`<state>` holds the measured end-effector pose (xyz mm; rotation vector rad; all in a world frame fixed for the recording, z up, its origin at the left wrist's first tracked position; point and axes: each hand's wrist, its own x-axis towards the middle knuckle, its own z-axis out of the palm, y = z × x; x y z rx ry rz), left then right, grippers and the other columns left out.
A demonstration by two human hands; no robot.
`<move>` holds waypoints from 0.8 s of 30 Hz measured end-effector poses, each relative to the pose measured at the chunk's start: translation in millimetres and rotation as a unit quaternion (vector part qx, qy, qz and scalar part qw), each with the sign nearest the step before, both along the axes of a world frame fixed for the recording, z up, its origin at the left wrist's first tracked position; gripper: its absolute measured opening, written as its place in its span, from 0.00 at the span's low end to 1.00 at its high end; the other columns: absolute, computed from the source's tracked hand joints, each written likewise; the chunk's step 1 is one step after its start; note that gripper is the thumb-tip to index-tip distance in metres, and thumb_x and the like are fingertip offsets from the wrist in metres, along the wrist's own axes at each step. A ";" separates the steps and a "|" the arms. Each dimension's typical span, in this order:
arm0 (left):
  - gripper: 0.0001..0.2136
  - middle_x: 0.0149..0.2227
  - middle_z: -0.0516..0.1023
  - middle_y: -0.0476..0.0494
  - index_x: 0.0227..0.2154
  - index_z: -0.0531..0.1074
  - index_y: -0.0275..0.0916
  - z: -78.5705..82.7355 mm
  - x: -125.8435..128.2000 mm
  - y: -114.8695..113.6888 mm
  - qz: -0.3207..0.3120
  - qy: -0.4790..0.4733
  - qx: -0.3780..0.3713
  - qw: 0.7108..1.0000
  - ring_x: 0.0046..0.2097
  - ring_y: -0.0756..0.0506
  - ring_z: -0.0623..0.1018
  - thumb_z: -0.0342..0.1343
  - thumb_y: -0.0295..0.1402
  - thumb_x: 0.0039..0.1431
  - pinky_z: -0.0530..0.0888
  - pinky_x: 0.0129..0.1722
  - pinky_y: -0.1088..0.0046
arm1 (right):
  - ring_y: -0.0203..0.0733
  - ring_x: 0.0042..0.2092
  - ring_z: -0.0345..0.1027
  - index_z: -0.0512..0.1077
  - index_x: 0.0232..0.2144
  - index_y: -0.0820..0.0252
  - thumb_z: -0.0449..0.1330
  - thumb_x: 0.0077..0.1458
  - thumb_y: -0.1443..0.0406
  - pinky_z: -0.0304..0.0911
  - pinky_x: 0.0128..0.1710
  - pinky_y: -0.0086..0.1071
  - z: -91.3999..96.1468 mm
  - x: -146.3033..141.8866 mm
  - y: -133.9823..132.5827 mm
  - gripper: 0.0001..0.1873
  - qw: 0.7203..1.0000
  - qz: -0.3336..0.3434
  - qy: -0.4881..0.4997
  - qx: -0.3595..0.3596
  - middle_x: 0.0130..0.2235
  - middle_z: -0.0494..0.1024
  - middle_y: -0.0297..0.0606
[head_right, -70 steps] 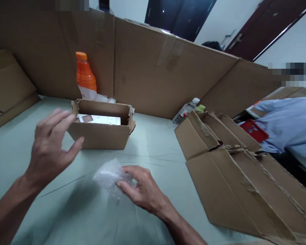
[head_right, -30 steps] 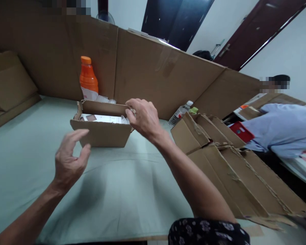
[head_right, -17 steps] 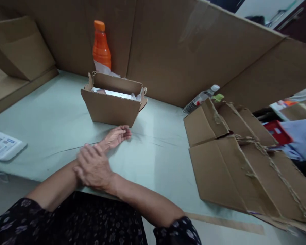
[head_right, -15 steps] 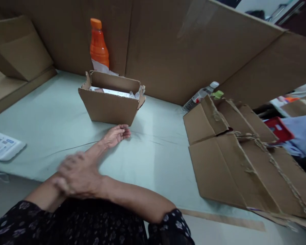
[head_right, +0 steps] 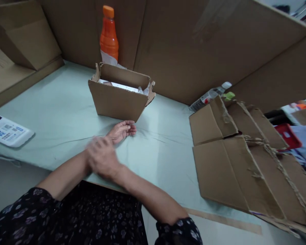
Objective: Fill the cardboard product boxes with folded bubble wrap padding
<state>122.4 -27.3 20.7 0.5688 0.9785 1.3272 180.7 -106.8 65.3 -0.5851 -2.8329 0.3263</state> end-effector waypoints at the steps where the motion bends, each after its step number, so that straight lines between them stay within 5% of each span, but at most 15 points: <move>1: 0.08 0.36 0.81 0.38 0.40 0.74 0.36 1.7 -0.8 1.6 -0.012 -0.009 0.001 1.000 0.40 0.42 0.82 0.60 0.27 0.56 0.78 0.47 0.57 | 0.47 0.64 0.62 0.72 0.57 0.59 0.50 0.68 0.60 0.53 0.66 0.46 -0.8 -10.0 -16.7 0.21 0.999 0.044 0.012 0.005 0.61 0.75 0.39; 5: 0.09 0.34 0.80 0.41 0.40 0.73 0.35 9.5 -4.8 6.0 -0.043 -0.011 0.001 0.999 0.37 0.45 0.83 0.59 0.25 0.55 0.79 0.48 0.57 | 0.46 0.66 0.59 0.70 0.60 0.59 0.47 0.70 0.56 0.52 0.66 0.46 -11.8 -27.1 -38.8 0.23 0.984 0.154 0.067 0.052 0.63 0.73 0.38; 9: 0.04 0.31 0.79 0.44 0.35 0.73 0.37 16.0 -4.5 -2.8 -0.027 0.037 0.012 0.999 0.35 0.44 0.83 0.57 0.29 0.58 0.80 0.44 0.61 | 0.51 0.68 0.58 0.73 0.56 0.58 0.52 0.66 0.66 0.52 0.65 0.51 -14.5 23.7 12.0 0.20 0.986 -0.010 0.107 0.124 0.60 0.76 0.42; 13: 0.07 0.31 0.80 0.43 0.35 0.76 0.36 21.9 -26.1 -30.9 0.039 0.115 0.021 0.992 0.33 0.43 0.82 0.59 0.32 0.54 0.80 0.36 0.64 | 0.52 0.64 0.65 0.77 0.48 0.52 0.54 0.61 0.72 0.58 0.62 0.54 8.2 98.0 55.7 0.18 0.942 -0.228 0.199 0.148 0.57 0.78 0.43; 16: 0.15 0.42 0.81 0.40 0.44 0.75 0.37 30.4 -69.2 -43.8 0.172 0.201 0.028 0.964 0.45 0.43 0.81 0.60 0.31 0.52 0.78 0.46 0.65 | 0.53 0.60 0.69 0.74 0.51 0.53 0.56 0.62 0.65 0.66 0.56 0.53 18.8 126.8 81.7 0.16 0.905 -0.324 0.267 0.062 0.57 0.77 0.46; 19: 0.25 0.60 0.71 0.37 0.55 0.69 0.41 46.2 -113.1 -31.3 0.284 0.272 0.053 0.918 0.61 0.40 0.72 0.61 0.31 0.51 0.70 0.58 0.62 | 0.55 0.59 0.69 0.66 0.60 0.57 0.60 0.58 0.56 0.70 0.51 0.50 15.7 116.8 119.3 0.29 0.877 -0.365 0.304 -0.070 0.61 0.72 0.53; 21: 0.29 0.66 0.65 0.36 0.58 0.67 0.42 56.7 -128.0 -11.7 0.305 0.294 0.072 0.903 0.66 0.38 0.66 0.62 0.31 0.50 0.66 0.62 0.59 | 0.56 0.57 0.71 0.64 0.60 0.60 0.63 0.53 0.52 0.71 0.48 0.48 12.0 95.1 146.6 0.36 0.862 -0.364 0.319 -0.150 0.60 0.72 0.56; 24: 0.25 0.60 0.72 0.35 0.54 0.70 0.40 64.9 -121.4 17.5 0.276 0.295 0.097 0.910 0.62 0.37 0.71 0.61 0.30 0.50 0.68 0.60 0.58 | 0.53 0.48 0.74 0.67 0.54 0.64 0.64 0.49 0.50 0.71 0.43 0.44 11.3 67.2 173.7 0.35 0.845 -0.347 0.332 -0.234 0.51 0.78 0.54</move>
